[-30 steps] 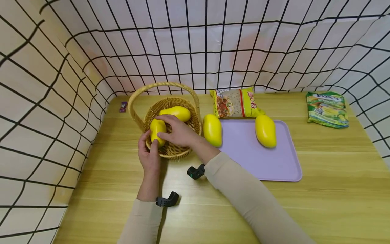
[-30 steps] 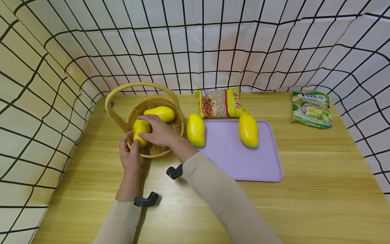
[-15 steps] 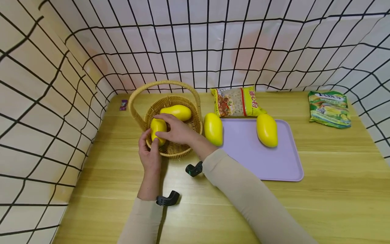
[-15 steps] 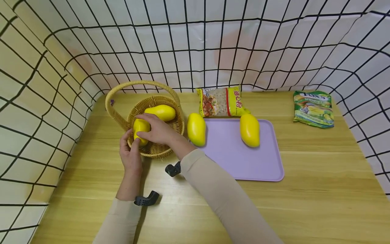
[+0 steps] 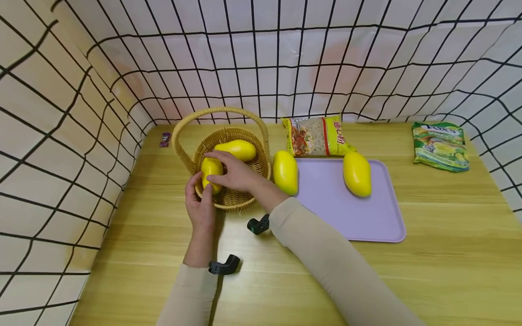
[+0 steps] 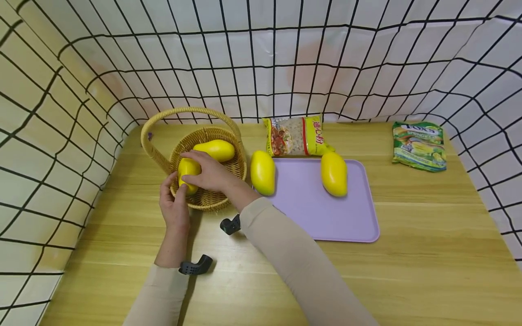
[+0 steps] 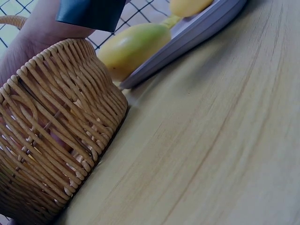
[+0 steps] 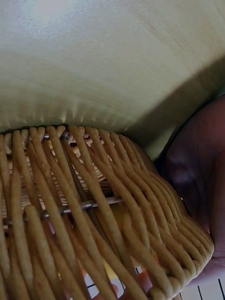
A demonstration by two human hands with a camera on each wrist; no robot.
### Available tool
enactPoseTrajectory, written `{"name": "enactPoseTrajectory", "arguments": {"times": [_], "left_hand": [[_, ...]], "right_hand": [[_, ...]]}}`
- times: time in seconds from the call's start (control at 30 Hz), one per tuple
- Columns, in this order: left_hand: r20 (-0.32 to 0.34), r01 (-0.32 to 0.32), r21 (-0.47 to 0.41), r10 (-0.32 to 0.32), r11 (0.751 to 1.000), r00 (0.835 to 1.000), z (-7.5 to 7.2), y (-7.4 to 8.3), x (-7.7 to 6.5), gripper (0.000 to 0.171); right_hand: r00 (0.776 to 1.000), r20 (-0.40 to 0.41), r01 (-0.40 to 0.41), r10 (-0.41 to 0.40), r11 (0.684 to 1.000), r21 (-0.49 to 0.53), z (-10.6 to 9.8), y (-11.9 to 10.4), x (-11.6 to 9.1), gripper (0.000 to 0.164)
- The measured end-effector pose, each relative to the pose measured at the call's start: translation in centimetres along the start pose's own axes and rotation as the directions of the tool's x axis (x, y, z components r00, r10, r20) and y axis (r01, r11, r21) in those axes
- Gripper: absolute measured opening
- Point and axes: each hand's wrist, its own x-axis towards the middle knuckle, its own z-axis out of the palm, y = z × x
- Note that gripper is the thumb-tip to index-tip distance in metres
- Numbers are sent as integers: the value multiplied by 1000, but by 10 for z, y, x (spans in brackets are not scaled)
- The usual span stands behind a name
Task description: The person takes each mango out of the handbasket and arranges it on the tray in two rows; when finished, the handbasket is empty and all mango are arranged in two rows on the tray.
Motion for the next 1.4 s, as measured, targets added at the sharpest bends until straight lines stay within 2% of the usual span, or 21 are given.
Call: {"name": "enactPoseTrajectory", "arguments": {"times": [0.27,0.5,0.83,1.13,1.27,1.4], "left_hand": [[-6,6,16,-6,1000,1000,-4,0,0,38],[-11,-4,11,4,1000,1000,-7,1,0,38],[-12,-18,10,18,1000,1000,-5,3,-1,38],[6,-43,30,43,999,999,-4,2,0,38],[-5,-28,36,28,999,1000,-4,1,-1,39],[12,-38,20,38,999,999,-3,0,0,39]], "right_hand": [[1000,0,-1,1,1000,18,5,1,3,67],[1000,19,4,-3,1000,-21,8,0,6,64],[999,2,-42,42,999,-3,6,-3,5,66],[993,-81,-83,82,996,-8,7,-3,5,52],[992,-95,-84,84,996,0,7,-3,5,51],[989,-131,-72,74,997,20,4,-2,3,49]]}}
